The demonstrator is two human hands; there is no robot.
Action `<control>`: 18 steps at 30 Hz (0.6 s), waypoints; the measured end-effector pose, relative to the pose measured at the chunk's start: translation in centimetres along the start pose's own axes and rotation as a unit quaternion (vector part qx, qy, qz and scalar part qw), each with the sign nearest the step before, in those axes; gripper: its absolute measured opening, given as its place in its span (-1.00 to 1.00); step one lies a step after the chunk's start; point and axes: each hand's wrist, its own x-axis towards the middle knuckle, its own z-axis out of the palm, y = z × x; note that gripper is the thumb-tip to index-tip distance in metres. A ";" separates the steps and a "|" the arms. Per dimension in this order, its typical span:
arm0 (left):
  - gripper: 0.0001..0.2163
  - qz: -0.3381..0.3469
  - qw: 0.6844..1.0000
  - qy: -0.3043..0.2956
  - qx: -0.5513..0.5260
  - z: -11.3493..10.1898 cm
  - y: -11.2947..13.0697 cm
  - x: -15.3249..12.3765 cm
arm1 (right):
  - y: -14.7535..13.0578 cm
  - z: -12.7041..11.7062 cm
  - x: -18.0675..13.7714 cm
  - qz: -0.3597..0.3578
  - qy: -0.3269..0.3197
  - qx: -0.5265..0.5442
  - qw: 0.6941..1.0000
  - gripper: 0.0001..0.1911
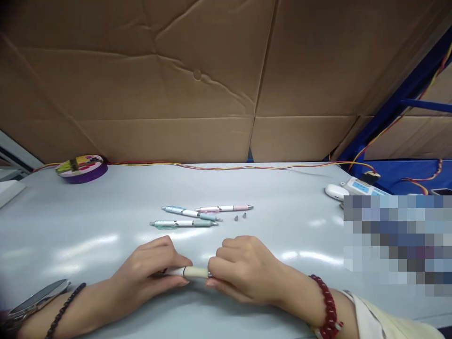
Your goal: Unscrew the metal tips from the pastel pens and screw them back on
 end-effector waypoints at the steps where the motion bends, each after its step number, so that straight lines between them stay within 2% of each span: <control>1: -0.85 0.015 1.000 0.006 0.009 0.1 0.0 -0.1 | 0.0 0.0 0.0 -0.005 0.006 0.005 1.000 -0.53; 3: -0.89 0.025 0.999 0.027 0.040 0.2 0.0 -0.2 | 0.4 -0.1 -0.1 -0.005 0.042 0.037 0.998 -0.55; 5: -0.79 0.017 0.995 0.064 0.074 0.3 -0.1 -0.2 | 1.5 -0.5 -0.3 0.035 0.115 0.091 0.989 -0.57; 8: -0.61 -0.033 0.990 0.078 0.110 0.4 -0.2 -0.2 | 4.3 -1.3 -1.0 0.209 0.239 0.123 0.940 -0.62; 9: -0.59 -0.051 0.989 0.065 0.120 0.4 -0.2 -0.2 | 5.3 -1.6 -1.2 0.266 0.251 0.114 0.924 -0.63; 11: -0.61 -0.078 0.987 0.030 0.136 0.4 -0.3 -0.2 | 7.1 -1.8 -1.6 0.326 0.248 0.092 0.908 -0.67; 13: -0.64 -0.088 0.985 -0.002 0.151 0.3 -0.4 -0.1 | 8.3 -1.7 -1.8 0.351 0.212 0.054 0.911 -0.69; 18: -0.67 -0.083 0.981 -0.047 0.167 0.2 -0.2 0.2 | 9.2 -0.9 -2.1 0.348 0.125 0.013 0.929 -0.73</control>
